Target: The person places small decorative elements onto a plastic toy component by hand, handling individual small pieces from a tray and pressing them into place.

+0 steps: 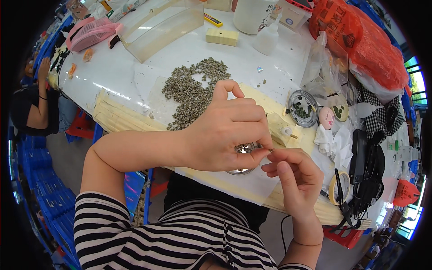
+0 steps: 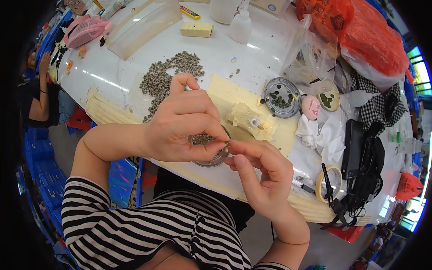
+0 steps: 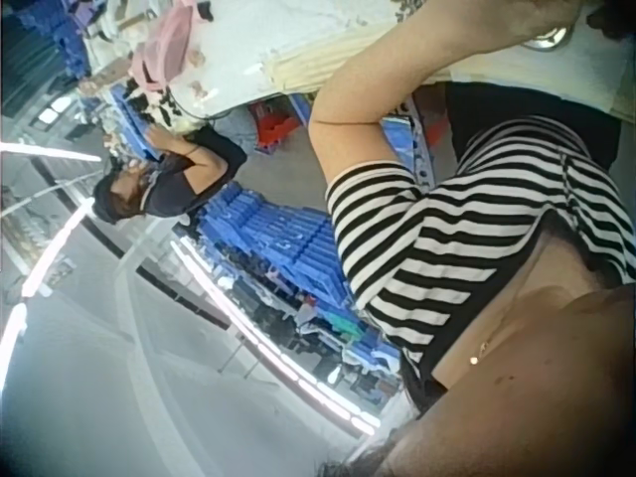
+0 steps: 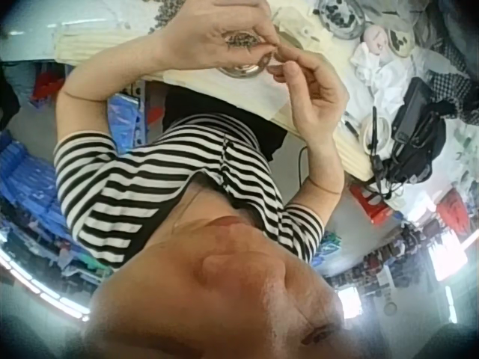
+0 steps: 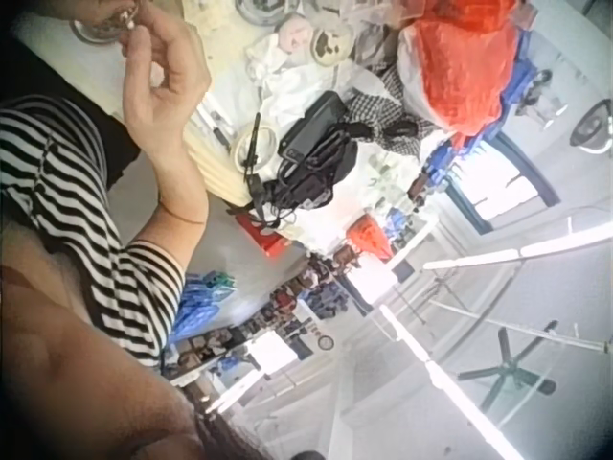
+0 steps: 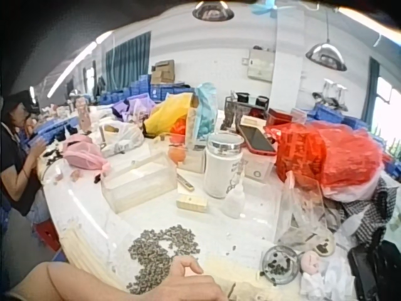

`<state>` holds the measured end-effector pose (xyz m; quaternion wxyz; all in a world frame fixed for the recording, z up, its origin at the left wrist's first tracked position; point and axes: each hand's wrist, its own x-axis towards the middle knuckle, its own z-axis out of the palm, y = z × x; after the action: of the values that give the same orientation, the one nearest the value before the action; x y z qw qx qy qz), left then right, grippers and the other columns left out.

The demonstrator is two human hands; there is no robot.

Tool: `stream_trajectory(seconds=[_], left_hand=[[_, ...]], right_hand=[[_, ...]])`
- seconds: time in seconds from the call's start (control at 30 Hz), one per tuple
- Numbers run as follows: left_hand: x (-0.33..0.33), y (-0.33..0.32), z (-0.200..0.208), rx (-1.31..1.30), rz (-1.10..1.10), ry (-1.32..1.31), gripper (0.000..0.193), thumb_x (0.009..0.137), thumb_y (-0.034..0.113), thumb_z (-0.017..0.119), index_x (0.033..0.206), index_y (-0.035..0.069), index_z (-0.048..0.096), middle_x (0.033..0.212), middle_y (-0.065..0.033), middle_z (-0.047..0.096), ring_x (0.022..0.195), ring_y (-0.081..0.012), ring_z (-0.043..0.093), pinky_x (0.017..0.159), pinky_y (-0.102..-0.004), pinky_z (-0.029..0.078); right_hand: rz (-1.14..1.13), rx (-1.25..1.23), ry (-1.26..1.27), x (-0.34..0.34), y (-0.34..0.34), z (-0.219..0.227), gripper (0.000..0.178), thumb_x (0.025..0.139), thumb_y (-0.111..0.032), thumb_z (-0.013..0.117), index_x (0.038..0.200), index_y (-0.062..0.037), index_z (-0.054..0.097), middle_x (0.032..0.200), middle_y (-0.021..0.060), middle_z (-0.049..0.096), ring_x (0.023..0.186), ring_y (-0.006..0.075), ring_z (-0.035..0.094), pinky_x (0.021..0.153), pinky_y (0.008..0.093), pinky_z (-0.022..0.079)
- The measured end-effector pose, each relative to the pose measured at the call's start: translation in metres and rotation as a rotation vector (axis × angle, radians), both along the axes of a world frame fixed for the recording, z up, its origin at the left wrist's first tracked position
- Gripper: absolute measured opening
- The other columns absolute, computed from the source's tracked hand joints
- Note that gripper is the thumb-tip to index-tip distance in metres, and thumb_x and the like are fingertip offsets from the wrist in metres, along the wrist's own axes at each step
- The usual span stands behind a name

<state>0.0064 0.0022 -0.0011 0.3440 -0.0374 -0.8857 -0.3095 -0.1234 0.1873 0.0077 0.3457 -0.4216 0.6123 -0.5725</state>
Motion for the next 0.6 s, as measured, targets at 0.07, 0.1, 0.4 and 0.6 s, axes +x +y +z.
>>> stream_trajectory(seconds=[0.07,0.1,0.4,0.6], left_hand=[[-0.001,0.000,-0.001,0.004,0.015,-0.005,0.020,0.066,0.010,0.081,0.080,0.018,0.069,0.076,0.0066,0.059,0.071,-0.0098,0.056,0.084,-0.0363,0.029],[-0.001,0.000,-0.002,0.007,0.021,-0.008,0.020,0.066,0.009,0.081,0.080,0.017,0.069,0.075,0.0066,0.059,0.071,-0.0097,0.056,0.084,-0.0361,0.029],[-0.001,-0.002,0.000,0.081,-0.044,-0.015,0.017,0.070,0.009,0.080,0.080,0.017,0.069,0.076,0.0073,0.060,0.074,-0.0092,0.056,0.086,-0.0359,0.030],[0.005,-0.028,0.006,0.031,-0.253,-0.404,0.011,0.077,0.009,0.075,0.081,0.014,0.067,0.075,0.0064,0.058,0.075,-0.0113,0.055,0.093,-0.0383,0.028]], right_hand=[[-0.061,-0.054,0.241,0.001,0.001,-0.001,0.025,0.090,0.006,0.063,0.115,0.0059,0.067,0.100,0.0146,0.068,0.084,0.0188,0.072,0.071,0.0261,0.056],[-0.051,-0.065,0.301,0.001,0.001,-0.001,0.026,0.089,0.007,0.064,0.114,0.0057,0.068,0.099,0.0150,0.068,0.083,0.0186,0.072,0.071,0.0260,0.056],[-0.024,-0.085,0.429,0.001,-0.002,0.000,0.027,0.087,0.008,0.065,0.113,0.0052,0.070,0.093,0.0156,0.070,0.078,0.0174,0.070,0.069,0.0258,0.055],[-0.060,-0.091,0.388,0.003,-0.001,0.000,0.024,0.088,0.007,0.065,0.111,0.0060,0.070,0.090,0.0154,0.070,0.076,0.0173,0.070,0.068,0.0249,0.054]])
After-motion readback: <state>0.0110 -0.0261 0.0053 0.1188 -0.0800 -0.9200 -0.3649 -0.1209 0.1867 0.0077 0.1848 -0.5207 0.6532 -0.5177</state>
